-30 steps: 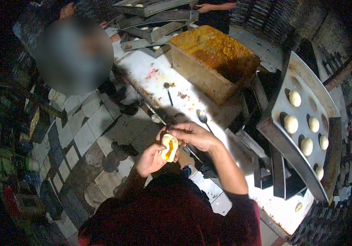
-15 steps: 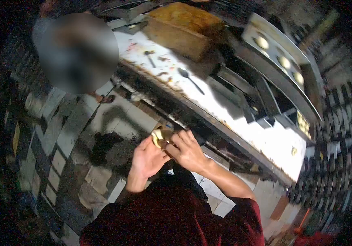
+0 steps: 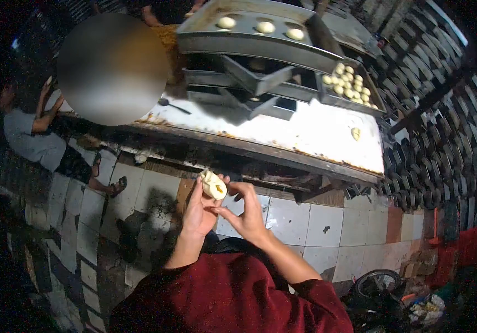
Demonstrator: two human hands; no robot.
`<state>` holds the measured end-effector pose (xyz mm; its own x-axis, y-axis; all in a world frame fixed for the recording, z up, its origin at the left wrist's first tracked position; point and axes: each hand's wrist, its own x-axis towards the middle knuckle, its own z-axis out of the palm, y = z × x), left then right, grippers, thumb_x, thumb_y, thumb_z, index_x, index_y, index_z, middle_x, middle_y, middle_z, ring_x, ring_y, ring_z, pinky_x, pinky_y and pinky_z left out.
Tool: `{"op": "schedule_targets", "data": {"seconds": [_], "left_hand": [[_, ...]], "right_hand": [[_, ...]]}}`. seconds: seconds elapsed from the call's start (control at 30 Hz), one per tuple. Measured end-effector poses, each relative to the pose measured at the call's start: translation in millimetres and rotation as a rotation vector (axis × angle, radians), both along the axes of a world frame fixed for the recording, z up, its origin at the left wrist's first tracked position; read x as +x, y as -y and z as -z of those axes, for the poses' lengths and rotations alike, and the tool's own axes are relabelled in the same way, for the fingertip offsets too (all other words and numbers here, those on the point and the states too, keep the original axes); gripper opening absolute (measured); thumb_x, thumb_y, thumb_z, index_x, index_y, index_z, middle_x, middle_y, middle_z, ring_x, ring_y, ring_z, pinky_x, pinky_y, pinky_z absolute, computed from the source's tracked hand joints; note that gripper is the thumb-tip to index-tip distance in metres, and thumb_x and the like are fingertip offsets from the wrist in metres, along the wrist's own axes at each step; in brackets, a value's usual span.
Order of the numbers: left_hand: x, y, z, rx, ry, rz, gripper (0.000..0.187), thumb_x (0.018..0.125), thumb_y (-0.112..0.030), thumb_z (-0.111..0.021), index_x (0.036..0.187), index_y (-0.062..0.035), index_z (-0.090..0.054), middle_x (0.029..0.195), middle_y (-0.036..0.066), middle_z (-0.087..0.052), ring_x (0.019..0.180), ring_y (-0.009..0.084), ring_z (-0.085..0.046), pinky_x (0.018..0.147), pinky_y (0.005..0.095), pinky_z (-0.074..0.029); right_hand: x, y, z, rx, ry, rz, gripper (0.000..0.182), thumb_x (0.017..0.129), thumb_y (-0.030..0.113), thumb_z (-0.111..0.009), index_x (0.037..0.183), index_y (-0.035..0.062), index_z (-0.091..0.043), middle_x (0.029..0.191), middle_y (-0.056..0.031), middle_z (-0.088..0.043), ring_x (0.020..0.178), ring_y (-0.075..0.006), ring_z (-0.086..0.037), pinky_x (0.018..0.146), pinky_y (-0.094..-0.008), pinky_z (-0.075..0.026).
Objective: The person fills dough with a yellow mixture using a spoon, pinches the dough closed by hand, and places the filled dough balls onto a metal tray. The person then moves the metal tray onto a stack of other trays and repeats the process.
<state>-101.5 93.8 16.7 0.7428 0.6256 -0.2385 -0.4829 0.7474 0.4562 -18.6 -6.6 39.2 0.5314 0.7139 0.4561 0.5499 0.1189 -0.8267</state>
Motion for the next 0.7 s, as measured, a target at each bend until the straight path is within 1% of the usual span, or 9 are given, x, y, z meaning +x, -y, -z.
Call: {"op": "schedule_targets", "data": {"seconds": [0.07,0.13,0.2,0.27,0.4,0.47,0.5,0.57,0.7], "left_hand": [[22.8,31.7,-3.7,-0.006,-0.026,0.106,0.039,0.097,-0.036,-0.037,0.117,-0.0053,-0.049,0.113,0.010,-0.057,0.110,0.0256,-0.053,0.090,0.0373,-0.045],[48.6,62.2,-5.4,0.035,-0.001,0.149,0.037,0.097,-0.037,-0.037,0.114,-0.0069,-0.051,0.109,0.010,-0.058,0.109,0.0264,-0.053,0.093,0.0398,-0.043],[70.9,87.6,-3.6,-0.172,0.053,0.226,0.034,0.096,-0.035,-0.039,0.112,-0.0079,-0.052,0.105,0.009,-0.059,0.108,0.0270,-0.053,0.093,0.0409,-0.043],[90.6,106.4,-5.8,-0.263,0.106,0.257,0.027,0.096,-0.029,-0.043,0.108,-0.0072,-0.054,0.102,0.010,-0.059,0.105,0.0269,-0.054,0.093,0.0417,-0.043],[114.5,146.5,-21.4,0.120,-0.011,0.327,0.016,0.093,-0.012,-0.046,0.100,-0.0022,-0.057,0.101,0.010,-0.059,0.102,0.0232,-0.055,0.093,0.0377,-0.043],[121.4,159.7,-25.6,0.726,-0.026,0.382,0.021,0.093,-0.008,-0.047,0.111,0.0006,-0.055,0.104,0.010,-0.059,0.103,0.0177,-0.055,0.093,0.0288,-0.041],[126.6,161.4,-27.3,0.864,0.014,0.414,0.026,0.092,-0.005,-0.047,0.116,0.0035,-0.054,0.114,0.013,-0.056,0.110,0.0166,-0.051,0.096,0.0274,-0.038],[136.3,167.5,-35.0,0.838,-0.023,0.484,0.028,0.092,-0.004,-0.047,0.119,0.0035,-0.051,0.120,0.015,-0.052,0.114,0.0179,-0.049,0.098,0.0288,-0.037],[165.2,174.0,-47.6,0.727,0.076,0.507,0.038,0.091,0.000,-0.046,0.128,0.0022,-0.039,0.133,0.019,-0.043,0.122,0.0210,-0.043,0.102,0.0326,-0.033]], "right_hand": [[10.3,30.8,12.7,0.019,-0.125,0.030,0.037,0.073,0.005,-0.073,0.103,-0.0002,-0.054,0.100,-0.0110,-0.054,0.085,-0.0196,-0.055,0.072,-0.0299,-0.046],[31.4,64.5,27.2,0.139,-0.024,0.131,0.030,0.074,0.000,-0.070,0.100,-0.0003,-0.056,0.093,-0.0110,-0.055,0.080,-0.0208,-0.056,0.070,-0.0292,-0.046],[47.5,107.6,8.8,0.140,0.157,0.167,0.025,0.072,-0.005,-0.068,0.094,0.0003,-0.057,0.088,-0.0114,-0.056,0.077,-0.0232,-0.056,0.068,-0.0304,-0.046],[64.3,152.6,8.6,0.011,0.375,-0.012,0.024,0.069,-0.004,-0.069,0.090,0.0015,-0.057,0.088,-0.0123,-0.055,0.076,-0.0262,-0.056,0.066,-0.0335,-0.046],[115.2,199.4,-42.5,-0.055,0.568,-0.032,0.028,0.067,0.001,-0.072,0.090,0.0029,-0.056,0.094,-0.0131,-0.053,0.082,-0.0275,-0.054,0.068,-0.0370,-0.045],[139.3,205.0,-57.0,-0.064,0.491,-0.025,0.027,0.071,0.003,-0.071,0.091,0.0020,-0.054,0.093,-0.0132,-0.051,0.083,-0.0280,-0.052,0.069,-0.0358,-0.045],[150.4,206.9,-60.3,-0.069,0.372,-0.045,0.025,0.073,0.004,-0.070,0.092,0.0014,-0.053,0.091,-0.0132,-0.050,0.082,-0.0277,-0.052,0.069,-0.0350,-0.045],[163.8,212.8,-70.0,-0.134,0.170,-0.074,0.022,0.078,0.003,-0.067,0.093,-0.0010,-0.051,0.087,-0.0129,-0.048,0.081,-0.0258,-0.052,0.068,-0.0324,-0.045],[194.3,216.3,-41.4,-0.176,0.095,-0.025,0.017,0.079,0.003,-0.066,0.090,-0.0009,-0.054,0.088,-0.0111,-0.053,0.075,-0.0224,-0.054,0.063,-0.0308,-0.045]]}}
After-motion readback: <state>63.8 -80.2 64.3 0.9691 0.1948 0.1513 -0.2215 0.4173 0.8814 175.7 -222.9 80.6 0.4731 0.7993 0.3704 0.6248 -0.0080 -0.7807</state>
